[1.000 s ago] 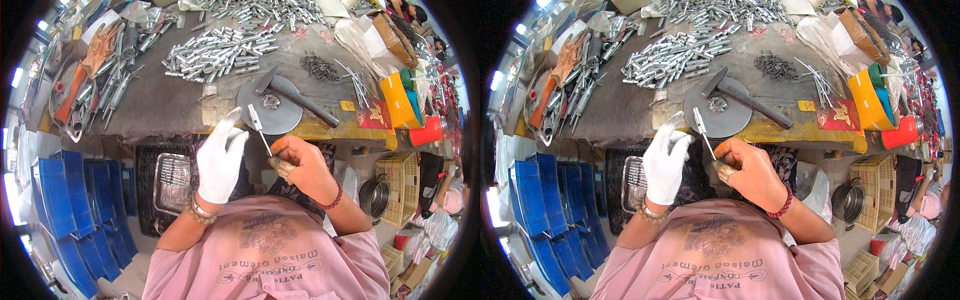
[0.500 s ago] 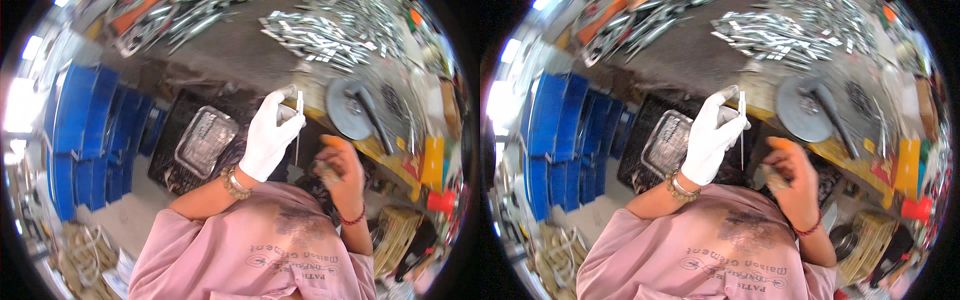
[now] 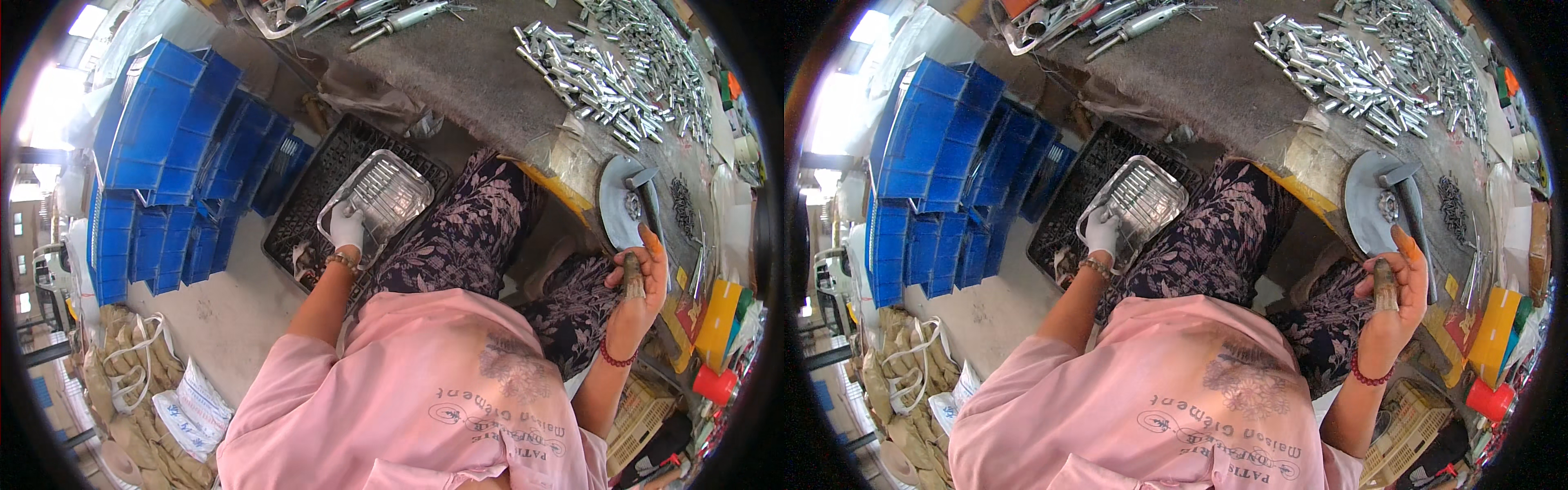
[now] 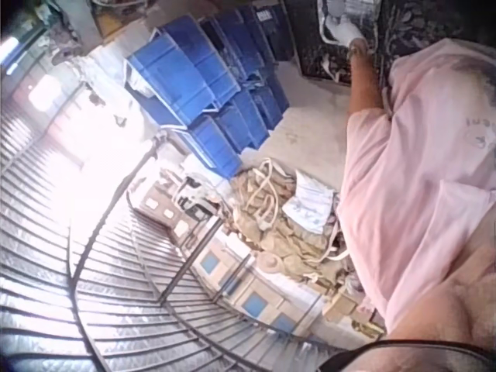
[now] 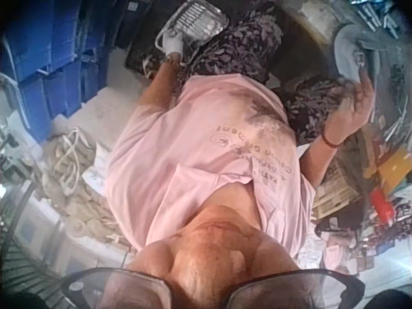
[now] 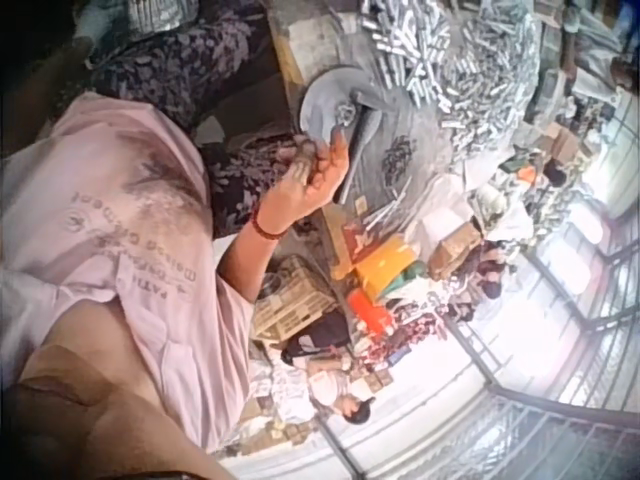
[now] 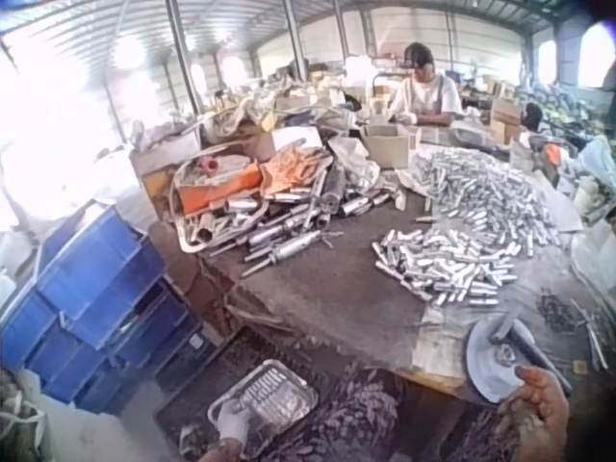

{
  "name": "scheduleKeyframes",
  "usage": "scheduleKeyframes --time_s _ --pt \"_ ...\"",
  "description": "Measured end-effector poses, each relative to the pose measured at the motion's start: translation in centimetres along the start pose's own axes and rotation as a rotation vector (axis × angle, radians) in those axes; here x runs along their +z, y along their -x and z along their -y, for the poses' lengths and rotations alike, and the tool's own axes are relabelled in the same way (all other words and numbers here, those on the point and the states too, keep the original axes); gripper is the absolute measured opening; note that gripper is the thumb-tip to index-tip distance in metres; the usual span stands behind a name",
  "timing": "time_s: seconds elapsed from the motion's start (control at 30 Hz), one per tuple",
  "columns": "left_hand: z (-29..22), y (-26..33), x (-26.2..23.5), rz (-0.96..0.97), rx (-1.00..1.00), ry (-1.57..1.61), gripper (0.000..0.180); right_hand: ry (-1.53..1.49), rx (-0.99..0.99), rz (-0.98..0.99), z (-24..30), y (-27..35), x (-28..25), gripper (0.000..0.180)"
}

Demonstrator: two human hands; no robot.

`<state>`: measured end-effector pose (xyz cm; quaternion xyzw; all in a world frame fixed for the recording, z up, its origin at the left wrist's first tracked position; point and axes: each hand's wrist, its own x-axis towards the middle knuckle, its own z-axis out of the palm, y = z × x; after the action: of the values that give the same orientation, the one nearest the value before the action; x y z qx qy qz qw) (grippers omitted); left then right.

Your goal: The person assembles metal hardware by inserting pins into metal sleeves, striking them with a hammer on a circular anvil, and placing the assembled parts into a metal tray.

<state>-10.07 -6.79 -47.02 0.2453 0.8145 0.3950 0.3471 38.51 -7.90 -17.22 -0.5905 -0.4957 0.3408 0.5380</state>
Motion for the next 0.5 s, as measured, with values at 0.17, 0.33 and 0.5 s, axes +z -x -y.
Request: scheduleKeyframes --time_s 0.17,0.33,0.5 --pt "-1.0 -1.1 1.9 -0.070 -0.004 -0.101 0.053 0.022 -0.029 -0.001 -0.4 -0.2 -0.1 0.043" --pt "1.3 -2.7 2.8 -0.160 0.259 -0.141 0.057 0.030 -0.008 -0.024 0.2 -0.1 -0.2 0.041" --pt "-5.8 -0.9 1.1 -0.245 0.248 0.028 0.030 -0.025 0.065 0.016 0.9 0.7 -0.2 0.040"
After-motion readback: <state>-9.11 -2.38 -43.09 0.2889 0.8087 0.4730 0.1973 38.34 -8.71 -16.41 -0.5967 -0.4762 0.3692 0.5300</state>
